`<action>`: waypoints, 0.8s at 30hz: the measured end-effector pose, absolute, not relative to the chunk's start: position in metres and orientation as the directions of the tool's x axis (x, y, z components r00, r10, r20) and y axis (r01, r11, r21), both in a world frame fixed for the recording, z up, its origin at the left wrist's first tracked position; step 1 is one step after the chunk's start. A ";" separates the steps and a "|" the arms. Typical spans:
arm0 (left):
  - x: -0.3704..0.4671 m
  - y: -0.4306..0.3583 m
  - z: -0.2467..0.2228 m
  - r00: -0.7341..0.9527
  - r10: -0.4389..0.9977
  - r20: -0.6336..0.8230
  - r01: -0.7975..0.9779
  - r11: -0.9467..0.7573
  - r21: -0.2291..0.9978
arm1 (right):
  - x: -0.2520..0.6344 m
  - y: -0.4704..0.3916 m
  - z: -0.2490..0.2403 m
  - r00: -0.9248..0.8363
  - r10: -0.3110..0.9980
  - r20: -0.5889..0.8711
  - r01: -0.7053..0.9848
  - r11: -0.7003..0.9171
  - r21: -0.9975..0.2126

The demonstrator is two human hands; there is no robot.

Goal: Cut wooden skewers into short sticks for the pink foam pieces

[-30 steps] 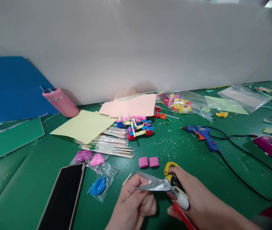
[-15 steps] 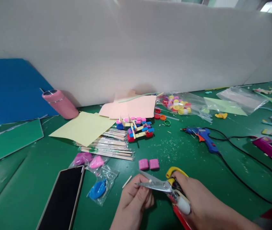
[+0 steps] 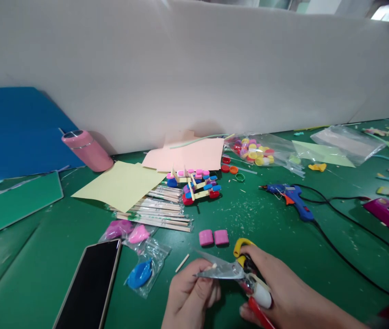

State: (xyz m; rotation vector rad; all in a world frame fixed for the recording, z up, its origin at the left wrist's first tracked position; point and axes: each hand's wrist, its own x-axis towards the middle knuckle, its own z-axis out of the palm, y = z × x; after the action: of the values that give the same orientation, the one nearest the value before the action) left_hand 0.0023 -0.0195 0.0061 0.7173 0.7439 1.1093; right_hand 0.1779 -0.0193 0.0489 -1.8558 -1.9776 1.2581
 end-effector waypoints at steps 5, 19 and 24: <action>0.000 -0.014 0.008 0.481 0.859 -0.173 -0.608 0.470 0.640 | 0.181 -0.021 0.049 -0.240 0.888 -0.393 0.775 -0.069 -0.628; 0.008 -0.020 -0.001 -0.045 0.951 0.305 0.326 -0.275 0.904 | 0.174 -0.023 0.055 -0.218 0.867 -0.448 0.783 -0.118 -0.611; 0.005 -0.010 0.005 -0.038 0.786 0.617 0.522 -0.511 0.683 | 0.175 -0.032 0.059 -0.335 0.804 -0.491 0.632 -0.195 -0.750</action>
State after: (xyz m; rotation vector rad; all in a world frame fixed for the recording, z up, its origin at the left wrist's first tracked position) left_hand 0.0052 -0.0097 0.0053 1.9921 1.3981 1.5693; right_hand 0.1753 -0.0320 0.0589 -1.7039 -1.8791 1.5571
